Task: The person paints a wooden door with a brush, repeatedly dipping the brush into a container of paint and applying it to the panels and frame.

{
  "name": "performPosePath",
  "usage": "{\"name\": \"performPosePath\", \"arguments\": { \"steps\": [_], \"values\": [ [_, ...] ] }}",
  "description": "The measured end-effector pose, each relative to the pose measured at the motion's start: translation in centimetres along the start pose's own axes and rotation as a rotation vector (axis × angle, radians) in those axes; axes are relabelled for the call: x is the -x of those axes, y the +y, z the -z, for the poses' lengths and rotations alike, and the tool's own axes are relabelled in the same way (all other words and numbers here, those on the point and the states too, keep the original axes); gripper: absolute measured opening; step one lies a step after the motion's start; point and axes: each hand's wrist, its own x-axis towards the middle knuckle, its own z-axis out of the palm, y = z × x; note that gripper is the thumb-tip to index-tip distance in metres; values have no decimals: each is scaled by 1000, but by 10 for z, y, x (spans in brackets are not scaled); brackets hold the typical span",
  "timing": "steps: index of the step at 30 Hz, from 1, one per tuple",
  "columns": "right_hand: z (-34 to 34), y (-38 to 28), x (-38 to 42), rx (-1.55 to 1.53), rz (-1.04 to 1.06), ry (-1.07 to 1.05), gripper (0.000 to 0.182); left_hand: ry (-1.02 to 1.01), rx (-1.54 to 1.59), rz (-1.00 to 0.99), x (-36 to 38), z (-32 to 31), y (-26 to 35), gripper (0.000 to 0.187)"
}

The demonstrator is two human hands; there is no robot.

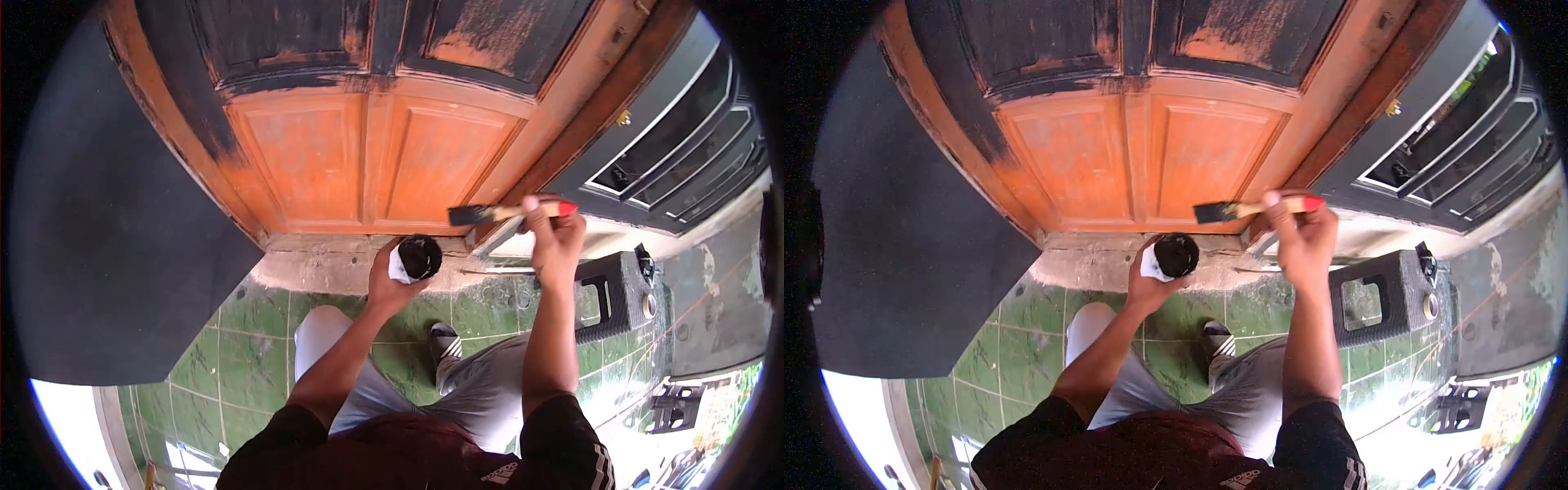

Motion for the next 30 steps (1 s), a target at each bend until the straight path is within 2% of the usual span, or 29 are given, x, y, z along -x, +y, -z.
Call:
{"name": "performPosePath", "arguments": {
  "steps": [2,5,8,9,12,13,16,20,23,27,30],
  "values": [
    [-9,0,8,180,100,-212,22,4,3,-22,-10,-2,12,100],
    [-29,17,16,308,189,-313,24,32,-52,-30,-19,-6,32,99],
    [-46,30,20,444,240,-411,18,17,-92,-46,-23,-5,57,98],
    [-52,43,19,438,319,-407,19,32,-154,-57,-22,-6,62,97],
    [-59,59,22,568,403,-503,19,6,-294,-138,-21,-7,70,105],
    [-58,58,19,591,345,-538,19,13,-114,-64,-23,-10,65,97],
    [-53,39,8,401,181,-471,30,1,-49,-27,-21,-9,66,98],
    [-29,5,0,250,88,-321,22,35,-79,-64,-25,-9,54,101],
    [-19,-1,-3,96,159,-208,19,35,-105,-71,-29,-9,63,103],
    [-15,-1,-8,114,221,-159,20,39,-128,-69,-35,-11,73,103],
    [-21,26,-13,235,62,-219,21,42,-104,-76,-39,-15,77,101]
  ]
}}
